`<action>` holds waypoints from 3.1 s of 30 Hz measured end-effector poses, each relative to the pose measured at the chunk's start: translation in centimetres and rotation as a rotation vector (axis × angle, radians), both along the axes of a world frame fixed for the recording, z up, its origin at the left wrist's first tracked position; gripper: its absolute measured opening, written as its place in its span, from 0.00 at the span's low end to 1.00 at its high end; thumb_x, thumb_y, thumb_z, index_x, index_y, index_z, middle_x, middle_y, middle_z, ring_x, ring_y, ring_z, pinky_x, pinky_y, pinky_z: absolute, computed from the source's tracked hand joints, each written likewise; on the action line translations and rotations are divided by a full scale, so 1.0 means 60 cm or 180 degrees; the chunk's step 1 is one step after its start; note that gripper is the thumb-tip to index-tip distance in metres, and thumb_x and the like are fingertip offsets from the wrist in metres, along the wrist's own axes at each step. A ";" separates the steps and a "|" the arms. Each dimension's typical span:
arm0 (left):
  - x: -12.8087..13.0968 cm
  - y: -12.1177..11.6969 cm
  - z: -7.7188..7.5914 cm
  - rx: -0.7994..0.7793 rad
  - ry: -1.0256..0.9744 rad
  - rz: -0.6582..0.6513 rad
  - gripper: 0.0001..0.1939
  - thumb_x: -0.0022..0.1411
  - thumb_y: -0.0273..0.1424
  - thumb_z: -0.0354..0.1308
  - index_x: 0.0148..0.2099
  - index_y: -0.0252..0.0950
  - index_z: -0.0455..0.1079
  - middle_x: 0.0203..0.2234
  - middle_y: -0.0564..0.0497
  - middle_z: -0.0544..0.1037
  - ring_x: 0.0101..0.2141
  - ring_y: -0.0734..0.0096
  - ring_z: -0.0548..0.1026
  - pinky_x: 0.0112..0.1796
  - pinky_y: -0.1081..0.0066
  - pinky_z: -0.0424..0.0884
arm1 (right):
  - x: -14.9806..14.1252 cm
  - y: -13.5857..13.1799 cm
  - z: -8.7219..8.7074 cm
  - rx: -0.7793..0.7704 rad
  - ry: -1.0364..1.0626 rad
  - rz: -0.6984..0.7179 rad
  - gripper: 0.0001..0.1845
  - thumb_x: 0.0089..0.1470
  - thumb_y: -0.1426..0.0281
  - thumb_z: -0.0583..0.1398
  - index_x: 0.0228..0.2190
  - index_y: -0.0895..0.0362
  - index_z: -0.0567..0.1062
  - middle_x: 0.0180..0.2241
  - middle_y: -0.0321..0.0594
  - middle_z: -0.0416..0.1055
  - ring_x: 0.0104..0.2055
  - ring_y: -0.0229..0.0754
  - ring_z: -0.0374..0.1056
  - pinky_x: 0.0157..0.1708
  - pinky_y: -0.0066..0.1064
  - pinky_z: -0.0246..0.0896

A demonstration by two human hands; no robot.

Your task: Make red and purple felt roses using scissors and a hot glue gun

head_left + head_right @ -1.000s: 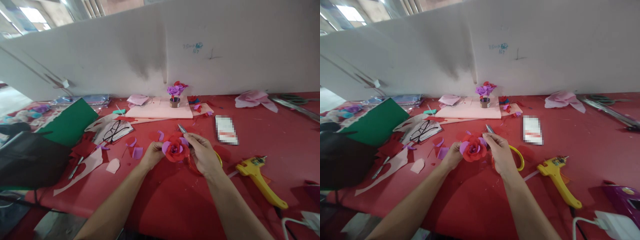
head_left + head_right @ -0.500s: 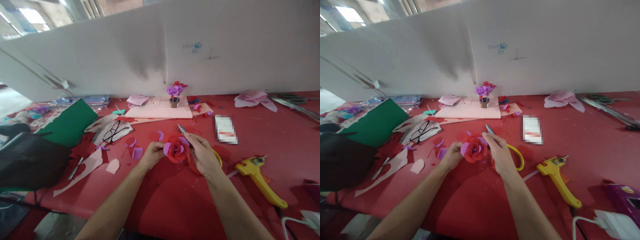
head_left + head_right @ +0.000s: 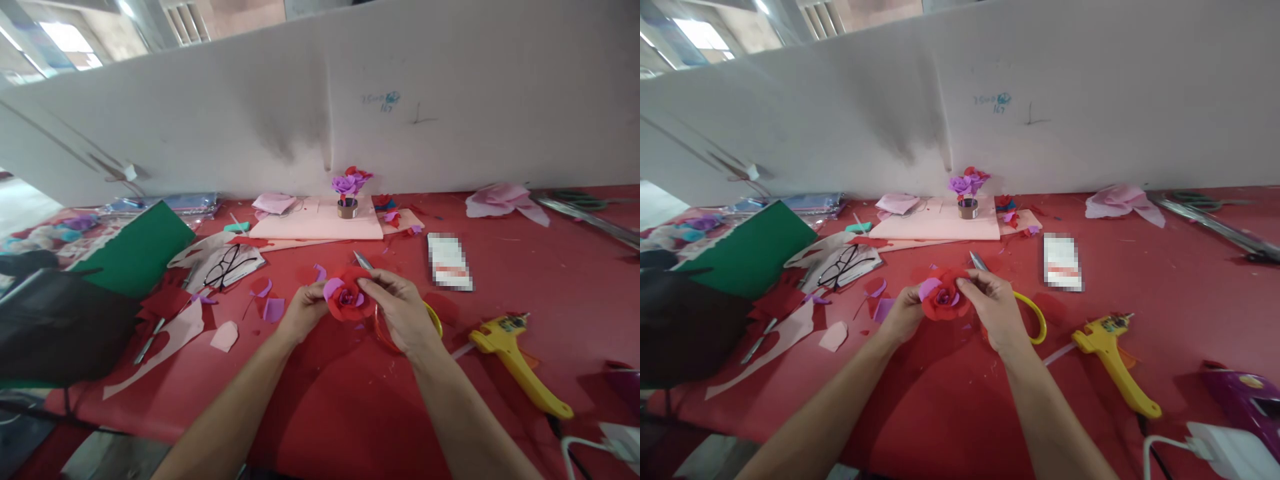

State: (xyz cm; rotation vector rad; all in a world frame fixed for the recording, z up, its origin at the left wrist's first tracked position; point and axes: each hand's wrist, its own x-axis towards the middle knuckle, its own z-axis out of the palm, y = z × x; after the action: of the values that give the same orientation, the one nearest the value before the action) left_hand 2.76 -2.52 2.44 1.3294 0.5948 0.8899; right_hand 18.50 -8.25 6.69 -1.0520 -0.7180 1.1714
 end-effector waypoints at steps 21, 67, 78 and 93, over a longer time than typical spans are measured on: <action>-0.011 0.049 -0.025 -0.0106 -0.0569 0.1003 0.08 0.45 0.34 0.69 0.28 0.35 0.79 0.30 0.47 0.80 0.39 0.62 0.75 0.44 0.66 0.70 | 0.001 0.003 -0.017 -0.0590 0.0147 -0.0555 0.07 0.37 0.65 0.69 0.23 0.54 0.80 0.26 0.37 0.76 0.24 0.34 0.65 0.24 0.23 0.61; -0.012 0.024 0.002 0.0189 0.0127 0.0152 0.09 0.47 0.37 0.67 0.27 0.36 0.80 0.23 0.49 0.79 0.34 0.63 0.76 0.41 0.66 0.71 | -0.008 0.002 -0.021 -0.0151 0.0125 -0.0596 0.09 0.40 0.62 0.69 0.27 0.52 0.81 0.28 0.36 0.77 0.33 0.41 0.70 0.39 0.34 0.63; -0.012 0.024 0.005 0.0016 0.0168 0.0131 0.11 0.45 0.36 0.68 0.30 0.33 0.80 0.25 0.49 0.80 0.28 0.68 0.75 0.35 0.69 0.71 | -0.013 -0.004 -0.003 -0.0201 0.0244 -0.0370 0.10 0.40 0.61 0.69 0.24 0.53 0.79 0.21 0.32 0.72 0.24 0.35 0.64 0.28 0.28 0.62; -0.013 0.023 0.010 0.0090 0.0355 -0.0247 0.13 0.44 0.39 0.69 0.28 0.33 0.79 0.22 0.50 0.79 0.29 0.65 0.76 0.36 0.69 0.72 | -0.003 0.000 -0.024 -0.0044 -0.0354 -0.0375 0.08 0.44 0.62 0.67 0.27 0.52 0.80 0.27 0.33 0.76 0.32 0.40 0.68 0.37 0.33 0.61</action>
State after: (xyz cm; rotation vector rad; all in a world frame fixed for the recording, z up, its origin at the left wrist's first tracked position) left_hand 1.96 -1.13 3.07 1.4252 0.6143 0.7672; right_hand 18.34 -8.23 5.28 -1.1626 -0.7254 1.0243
